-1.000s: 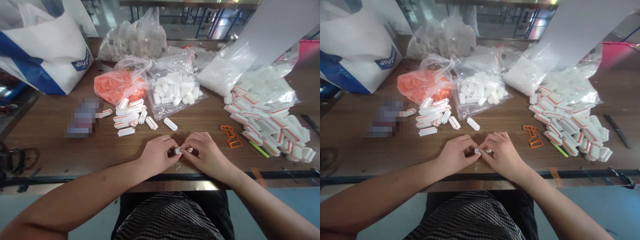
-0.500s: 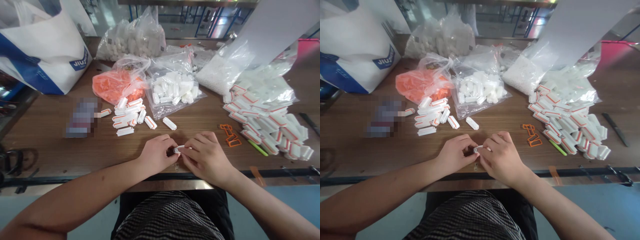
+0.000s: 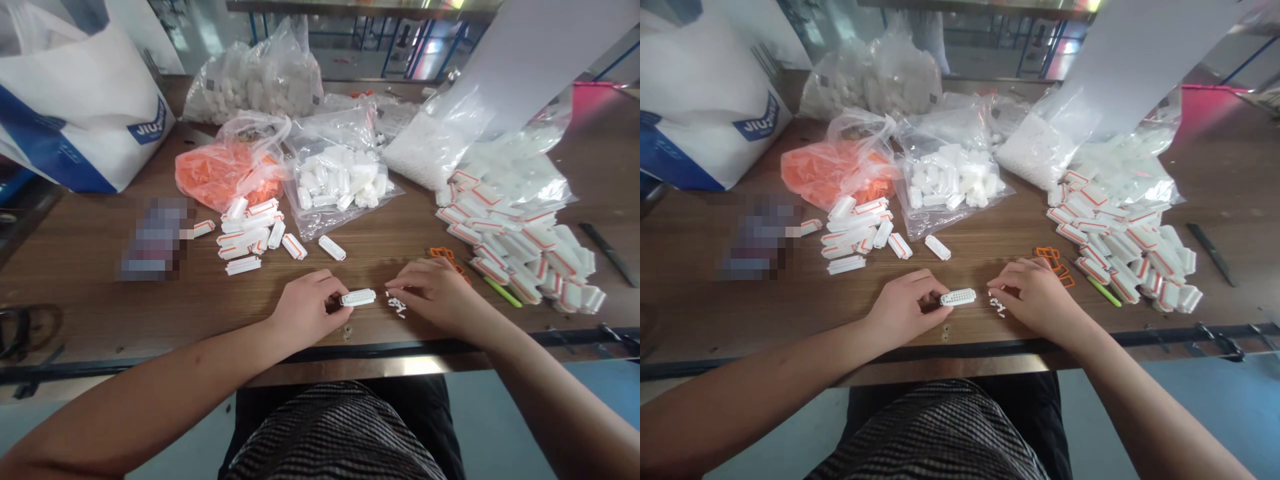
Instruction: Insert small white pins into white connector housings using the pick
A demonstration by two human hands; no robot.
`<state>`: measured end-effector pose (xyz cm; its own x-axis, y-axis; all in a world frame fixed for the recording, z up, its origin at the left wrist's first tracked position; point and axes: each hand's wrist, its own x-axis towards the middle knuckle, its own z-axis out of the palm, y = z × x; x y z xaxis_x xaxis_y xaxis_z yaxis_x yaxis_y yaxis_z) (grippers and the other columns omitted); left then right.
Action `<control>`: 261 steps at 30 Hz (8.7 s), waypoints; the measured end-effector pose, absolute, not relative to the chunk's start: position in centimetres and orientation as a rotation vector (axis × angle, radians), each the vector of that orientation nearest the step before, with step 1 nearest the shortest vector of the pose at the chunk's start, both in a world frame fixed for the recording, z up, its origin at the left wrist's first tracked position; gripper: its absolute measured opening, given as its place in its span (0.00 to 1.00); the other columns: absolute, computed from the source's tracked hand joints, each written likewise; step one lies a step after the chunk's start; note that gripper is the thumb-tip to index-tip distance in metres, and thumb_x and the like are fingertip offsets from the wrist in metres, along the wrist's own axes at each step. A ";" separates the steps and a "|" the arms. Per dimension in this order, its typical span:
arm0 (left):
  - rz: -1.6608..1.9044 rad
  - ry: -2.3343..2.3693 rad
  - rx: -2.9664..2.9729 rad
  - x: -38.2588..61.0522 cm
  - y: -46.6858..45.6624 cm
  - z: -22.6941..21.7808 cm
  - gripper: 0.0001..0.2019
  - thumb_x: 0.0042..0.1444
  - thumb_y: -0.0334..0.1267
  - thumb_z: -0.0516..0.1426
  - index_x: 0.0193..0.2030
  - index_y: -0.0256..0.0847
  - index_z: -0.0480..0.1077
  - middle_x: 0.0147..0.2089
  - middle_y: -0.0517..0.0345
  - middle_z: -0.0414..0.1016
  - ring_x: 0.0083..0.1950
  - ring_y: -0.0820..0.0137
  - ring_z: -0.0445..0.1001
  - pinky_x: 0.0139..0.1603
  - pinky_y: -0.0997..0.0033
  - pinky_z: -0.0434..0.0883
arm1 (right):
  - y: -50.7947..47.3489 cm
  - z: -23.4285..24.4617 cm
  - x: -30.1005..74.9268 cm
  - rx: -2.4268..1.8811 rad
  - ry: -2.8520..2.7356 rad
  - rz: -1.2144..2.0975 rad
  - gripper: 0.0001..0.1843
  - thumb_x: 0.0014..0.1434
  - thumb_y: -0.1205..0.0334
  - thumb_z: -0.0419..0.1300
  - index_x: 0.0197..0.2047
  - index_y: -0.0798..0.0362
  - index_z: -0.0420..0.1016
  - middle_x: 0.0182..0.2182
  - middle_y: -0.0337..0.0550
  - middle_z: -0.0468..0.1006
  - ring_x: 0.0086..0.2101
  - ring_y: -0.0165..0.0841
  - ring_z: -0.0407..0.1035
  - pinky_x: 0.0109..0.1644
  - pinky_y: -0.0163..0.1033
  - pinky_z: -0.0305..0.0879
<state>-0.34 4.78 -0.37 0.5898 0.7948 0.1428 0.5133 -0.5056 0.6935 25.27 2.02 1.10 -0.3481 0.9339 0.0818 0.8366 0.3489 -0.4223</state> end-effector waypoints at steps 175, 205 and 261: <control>0.585 1.002 2.246 -0.5 4.9 -0.4 0.03 0.54 0.37 0.61 0.35 0.42 0.74 0.32 0.63 0.71 0.31 0.74 0.69 0.34 0.72 0.66 | 0.4 2.2 26.2 -1.579 -2.575 0.374 0.13 0.64 0.61 0.54 0.30 0.49 0.76 0.29 0.41 0.78 0.33 0.35 0.71 0.40 0.44 0.60; 0.593 1.013 2.220 -0.3 4.8 -0.2 0.02 0.52 0.34 0.61 0.34 0.41 0.74 0.31 0.63 0.71 0.32 0.74 0.69 0.34 0.72 0.65 | 0.8 2.8 19.5 -1.518 -2.079 0.566 0.10 0.60 0.64 0.58 0.28 0.50 0.75 0.23 0.35 0.75 0.28 0.30 0.69 0.42 0.42 0.58; 0.579 0.987 2.257 -0.6 5.1 -0.4 0.03 0.54 0.37 0.60 0.35 0.41 0.73 0.32 0.62 0.71 0.32 0.74 0.69 0.34 0.71 0.66 | -1.7 1.5 27.6 -1.751 -2.071 0.624 0.12 0.62 0.55 0.58 0.35 0.48 0.82 0.31 0.40 0.81 0.31 0.33 0.74 0.38 0.41 0.68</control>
